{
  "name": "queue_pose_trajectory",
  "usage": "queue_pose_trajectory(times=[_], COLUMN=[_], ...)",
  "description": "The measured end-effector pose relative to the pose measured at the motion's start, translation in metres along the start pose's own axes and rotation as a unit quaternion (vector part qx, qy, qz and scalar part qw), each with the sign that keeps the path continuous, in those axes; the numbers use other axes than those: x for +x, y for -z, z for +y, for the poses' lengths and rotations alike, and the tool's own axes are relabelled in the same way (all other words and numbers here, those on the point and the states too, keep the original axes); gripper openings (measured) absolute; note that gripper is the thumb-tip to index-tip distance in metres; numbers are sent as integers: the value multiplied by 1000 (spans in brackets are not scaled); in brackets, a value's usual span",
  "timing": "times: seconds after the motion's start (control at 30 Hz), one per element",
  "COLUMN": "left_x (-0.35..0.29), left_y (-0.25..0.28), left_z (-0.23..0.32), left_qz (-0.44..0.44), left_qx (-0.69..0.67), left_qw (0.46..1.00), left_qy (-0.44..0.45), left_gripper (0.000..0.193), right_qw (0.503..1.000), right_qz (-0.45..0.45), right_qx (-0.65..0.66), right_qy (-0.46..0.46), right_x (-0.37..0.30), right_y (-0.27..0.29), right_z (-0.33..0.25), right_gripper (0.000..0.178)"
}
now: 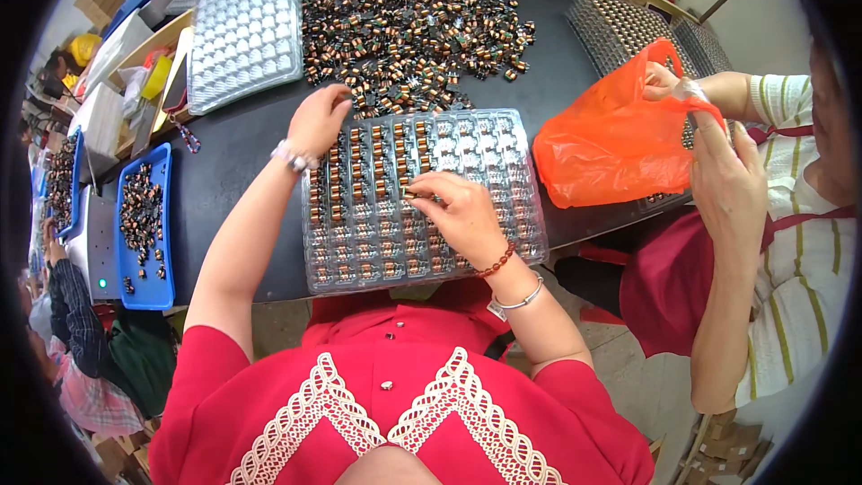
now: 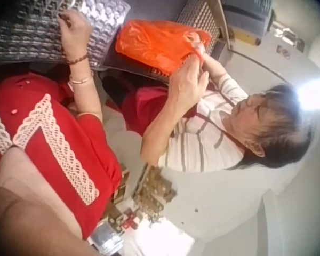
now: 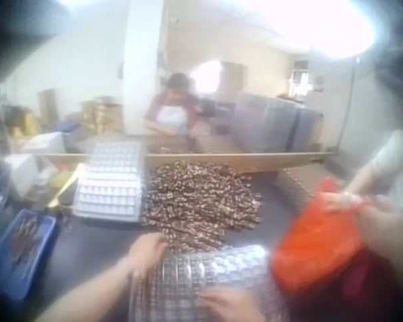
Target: The person picks up small electronic components from a pile on the table and places them one at a time into the slots of a plastic blister tray by hand.
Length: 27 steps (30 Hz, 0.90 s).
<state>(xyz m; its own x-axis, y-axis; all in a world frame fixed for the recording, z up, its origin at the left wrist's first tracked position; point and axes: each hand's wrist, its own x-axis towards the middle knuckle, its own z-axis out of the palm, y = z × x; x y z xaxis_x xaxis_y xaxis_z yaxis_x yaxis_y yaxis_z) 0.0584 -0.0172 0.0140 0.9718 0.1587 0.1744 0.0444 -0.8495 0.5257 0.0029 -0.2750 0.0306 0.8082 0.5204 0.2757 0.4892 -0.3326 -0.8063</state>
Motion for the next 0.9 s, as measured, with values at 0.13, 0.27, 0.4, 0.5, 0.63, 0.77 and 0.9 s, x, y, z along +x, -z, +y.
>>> queue_pose_trajectory(times=[0.13, 0.27, 0.4, 0.5, 0.63, 0.77, 0.9], left_x=[28, 27, 20, 11, -4, -17, -30], left_y=[-17, -25, -17, 0, 12, 9, 13], left_z=[0, -8, -19, -7, 6, -3, -6], left_qz=[-52, -28, 60, 52, 44, 10, 52], left_qx=[91, 115, 11, -116, -239, -334, -330], left_qw=[994, 993, 998, 992, 970, 943, 942], left_qy=[25, -2, -28, -19, 17, -5, 20], left_gripper=[29, 30, 27, 24, 20, 20, 17], right_qw=[1000, 993, 983, 983, 978, 966, 961], right_qz=[0, -19, -59, -77, -59, -91, 64], right_qx=[13, -89, -118, -110, -134, -184, -250], right_qy=[-23, 78, 129, 122, 149, 154, 96], right_x=[-1, 4, 9, 7, 5, 4, 57], right_y=[2, 0, -2, -3, -4, 0, 12], right_z=[3, 9, 15, 22, 23, 10, 24], right_gripper=[15, 14, 13, 11, 11, 10, 9])
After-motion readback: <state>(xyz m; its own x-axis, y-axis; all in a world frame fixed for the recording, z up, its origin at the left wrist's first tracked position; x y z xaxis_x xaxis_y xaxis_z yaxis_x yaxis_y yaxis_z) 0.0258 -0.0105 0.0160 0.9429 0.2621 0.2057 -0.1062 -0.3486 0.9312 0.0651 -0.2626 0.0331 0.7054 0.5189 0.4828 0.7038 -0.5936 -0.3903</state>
